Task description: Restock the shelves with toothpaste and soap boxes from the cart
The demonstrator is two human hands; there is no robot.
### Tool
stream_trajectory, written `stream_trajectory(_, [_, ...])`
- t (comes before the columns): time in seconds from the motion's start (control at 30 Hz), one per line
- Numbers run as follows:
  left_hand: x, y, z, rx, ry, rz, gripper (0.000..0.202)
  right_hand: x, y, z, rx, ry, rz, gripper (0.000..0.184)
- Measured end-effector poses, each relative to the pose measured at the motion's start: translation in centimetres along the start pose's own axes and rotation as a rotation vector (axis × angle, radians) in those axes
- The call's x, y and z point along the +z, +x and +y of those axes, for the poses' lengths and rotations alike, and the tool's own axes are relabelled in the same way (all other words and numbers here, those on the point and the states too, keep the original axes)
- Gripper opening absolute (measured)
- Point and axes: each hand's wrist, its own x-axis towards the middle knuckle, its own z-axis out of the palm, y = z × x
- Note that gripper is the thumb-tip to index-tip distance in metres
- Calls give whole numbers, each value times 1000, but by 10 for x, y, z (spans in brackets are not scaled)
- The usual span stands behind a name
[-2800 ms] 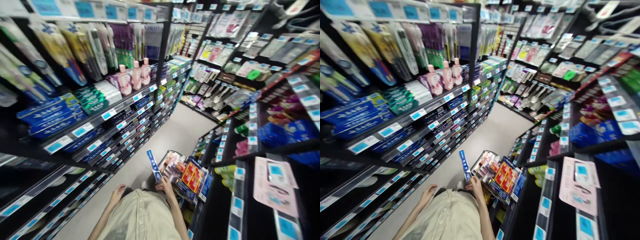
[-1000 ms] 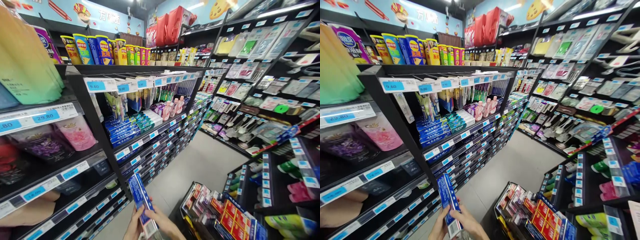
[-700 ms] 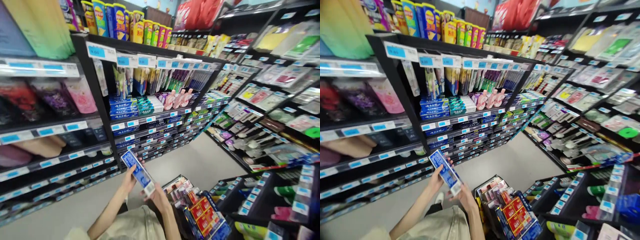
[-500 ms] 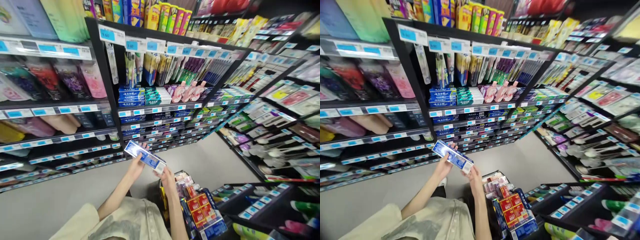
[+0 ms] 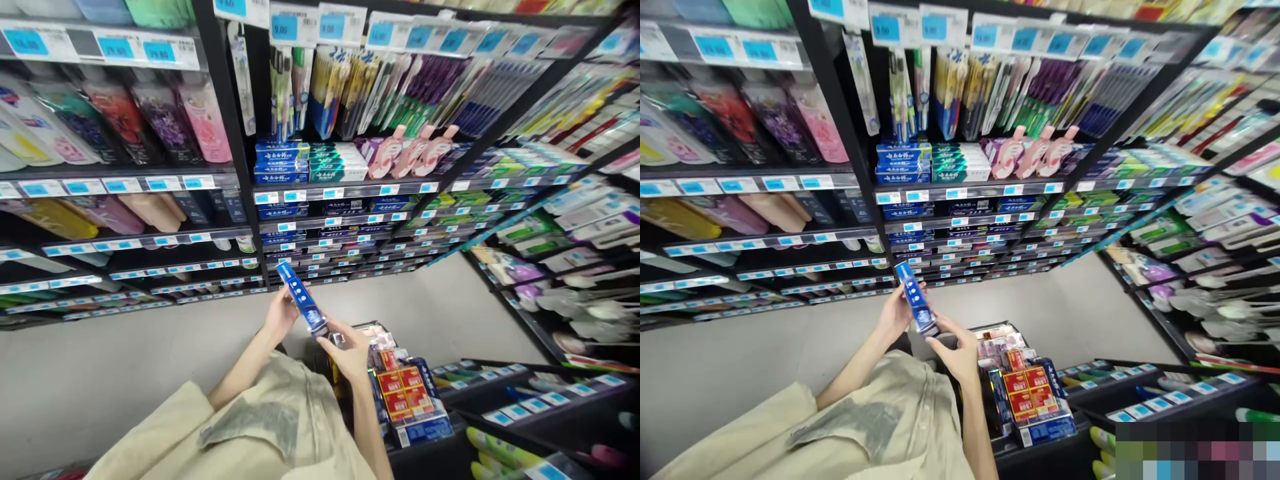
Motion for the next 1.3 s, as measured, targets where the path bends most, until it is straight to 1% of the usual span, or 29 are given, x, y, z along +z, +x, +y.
stream_trajectory(0.03, [2,2,6,-49,9,-29,45,4,1,-4,-11,42,-57,28])
stream_trajectory(0.07, [3,5,13,-119,24,-68,50,9,4,-7,-5,94,-59,24])
stream_trajectory(0.1, [3,9,21,-196,45,-115,55,13,10,-7,18,138,-1,25])
stream_trajectory(0.13, [3,13,27,-275,75,-170,59,18,18,-6,57,161,110,28])
stream_trajectory(0.2, [1,19,38,-419,143,-291,66,26,37,2,164,178,373,37])
stream_trajectory(0.23, [-1,21,41,-476,177,-344,68,28,48,7,223,200,451,45])
stream_trajectory(0.27, [-4,23,43,-511,208,-384,69,30,57,13,284,240,474,53])
stream_trajectory(0.33, [-8,24,45,-541,258,-435,71,35,72,22,391,347,396,64])
stream_trajectory(0.4, [-12,24,49,-579,282,-459,71,44,82,28,442,400,335,63])
stream_trajectory(0.47, [-15,27,57,-700,297,-481,68,56,91,29,446,407,371,59])
stream_trajectory(0.53, [-18,33,70,-833,331,-511,71,67,102,27,430,430,467,55])
stream_trajectory(0.57, [-20,36,78,-853,357,-530,73,71,109,25,418,454,520,55])
stream_trajectory(0.63, [-27,43,93,-805,445,-573,78,78,124,17,379,481,609,55])
stream_trajectory(0.7, [-33,51,104,-685,589,-608,82,82,138,6,326,420,632,56])
stream_trajectory(0.77, [-36,58,107,-545,724,-614,79,88,148,-4,275,297,576,55])
stream_trajectory(0.83, [-35,63,106,-438,777,-589,72,95,152,-11,230,201,481,55])
stream_trajectory(0.9, [-33,68,105,-366,732,-544,70,102,150,-11,177,175,406,57])
stream_trajectory(0.97, [-32,70,106,-291,649,-479,68,107,139,-5,142,179,373,60])
stream_trajectory(1.0, [-32,71,107,-255,605,-440,65,109,132,0,148,189,348,61])
stream_trajectory(1.07, [-33,74,112,-202,516,-367,61,114,116,10,197,222,238,60])
stream_trajectory(1.1, [-33,76,115,-188,476,-342,60,118,108,14,221,233,177,60])
stream_trajectory(1.13, [-32,78,118,-183,440,-327,62,123,100,19,236,233,142,59])
stream_trajectory(1.17, [-30,81,120,-186,410,-323,64,129,94,22,239,220,155,57])
stream_trajectory(1.2, [-28,84,122,-192,387,-323,67,135,90,26,234,200,214,55])
stream_trajectory(1.3, [-18,94,129,-223,342,-346,72,148,83,32,234,208,496,48])
